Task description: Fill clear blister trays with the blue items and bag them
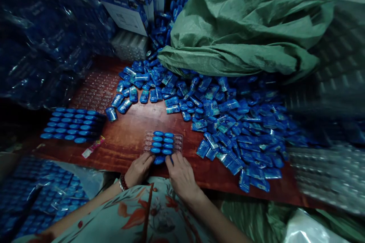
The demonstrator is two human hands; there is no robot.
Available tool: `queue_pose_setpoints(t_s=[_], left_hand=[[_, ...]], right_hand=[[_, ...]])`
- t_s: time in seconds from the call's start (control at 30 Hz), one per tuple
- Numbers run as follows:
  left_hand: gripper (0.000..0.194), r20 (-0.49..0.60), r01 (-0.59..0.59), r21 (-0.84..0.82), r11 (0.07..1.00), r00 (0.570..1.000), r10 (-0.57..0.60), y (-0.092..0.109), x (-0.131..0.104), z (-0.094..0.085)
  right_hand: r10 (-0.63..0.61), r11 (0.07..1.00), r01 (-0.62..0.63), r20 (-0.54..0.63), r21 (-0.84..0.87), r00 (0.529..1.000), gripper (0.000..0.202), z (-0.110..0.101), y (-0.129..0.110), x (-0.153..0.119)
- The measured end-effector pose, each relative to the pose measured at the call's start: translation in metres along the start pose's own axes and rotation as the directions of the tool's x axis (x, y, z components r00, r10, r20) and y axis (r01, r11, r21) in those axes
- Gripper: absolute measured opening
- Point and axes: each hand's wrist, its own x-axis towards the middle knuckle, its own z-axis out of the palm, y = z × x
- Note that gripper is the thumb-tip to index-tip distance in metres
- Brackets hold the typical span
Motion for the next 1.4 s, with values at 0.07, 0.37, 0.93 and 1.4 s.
queue_pose_setpoints(t_s=[0.07,0.37,0.93,1.4], left_hand=[[0.024,0.089,0.011,-0.018,1.0,0.996,-0.009,-0.001,0.007,-0.004],[0.022,0.14,0.034,-0.215,0.976,0.99,-0.004,-0.027,0.013,-0.008],[0.024,0.025,0.217,0.145,0.965,0.975,-0.223,-0.025,-0.015,-0.001],[0.026,0.008,0.31,0.164,0.937,0.949,-0.316,-0.021,-0.017,0.001]], right_hand=[[-0.023,1.0,0.024,0.041,-0.018,0.999,0.027,-0.003,-0.003,0.004],[-0.12,0.993,0.12,0.023,-0.006,0.993,0.016,-0.005,0.004,0.013],[-0.031,0.988,0.069,-0.26,0.14,0.965,0.02,0.013,-0.02,0.028],[-0.421,0.898,0.434,-0.149,0.067,0.895,0.032,-0.004,-0.011,0.037]])
